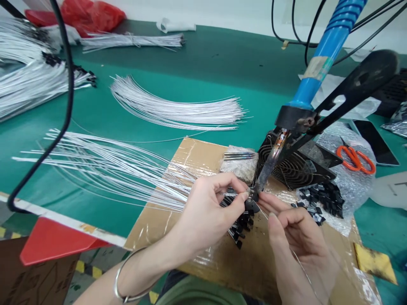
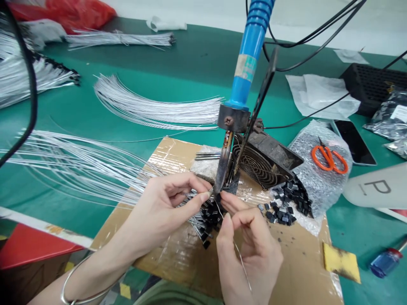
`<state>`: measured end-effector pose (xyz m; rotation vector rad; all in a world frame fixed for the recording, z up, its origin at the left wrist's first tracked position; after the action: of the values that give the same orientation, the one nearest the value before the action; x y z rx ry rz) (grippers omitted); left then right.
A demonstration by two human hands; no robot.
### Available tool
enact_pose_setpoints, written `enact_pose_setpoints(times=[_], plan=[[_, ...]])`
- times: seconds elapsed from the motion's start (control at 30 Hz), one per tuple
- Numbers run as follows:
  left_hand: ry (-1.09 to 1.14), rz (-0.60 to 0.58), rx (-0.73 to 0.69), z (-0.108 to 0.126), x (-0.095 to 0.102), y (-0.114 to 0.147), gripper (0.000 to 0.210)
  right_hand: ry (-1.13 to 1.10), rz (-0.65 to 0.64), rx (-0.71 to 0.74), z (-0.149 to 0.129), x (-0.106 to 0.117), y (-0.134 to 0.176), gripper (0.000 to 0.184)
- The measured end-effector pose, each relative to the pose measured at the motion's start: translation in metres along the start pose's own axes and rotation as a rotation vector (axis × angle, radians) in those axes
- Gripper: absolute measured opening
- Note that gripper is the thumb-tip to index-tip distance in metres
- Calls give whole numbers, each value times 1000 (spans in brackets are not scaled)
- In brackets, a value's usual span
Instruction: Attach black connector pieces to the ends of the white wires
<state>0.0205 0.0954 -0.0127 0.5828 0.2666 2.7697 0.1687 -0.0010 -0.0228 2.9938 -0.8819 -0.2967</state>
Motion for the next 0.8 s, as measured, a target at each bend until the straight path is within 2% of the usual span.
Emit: enact_pose_setpoints(times=[0.5,0.8], plan=[[21,-31,-11,-2,-4,-2,14,13,16,11,-2,0,-1,24],[16,-8,-24,1,-2,1,15,-8,27,43,-6,-1,-1,24]])
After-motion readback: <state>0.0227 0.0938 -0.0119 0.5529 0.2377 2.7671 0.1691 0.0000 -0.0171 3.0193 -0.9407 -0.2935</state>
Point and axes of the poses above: each hand's wrist, its own y-axis away from the middle knuckle, its own x-axis out of the back of the hand, z = x × y, the point moved 9 cm from there along -y, towards the middle knuckle, and after that the axes turned 10 degrees about -y, right-handed, at the moved point
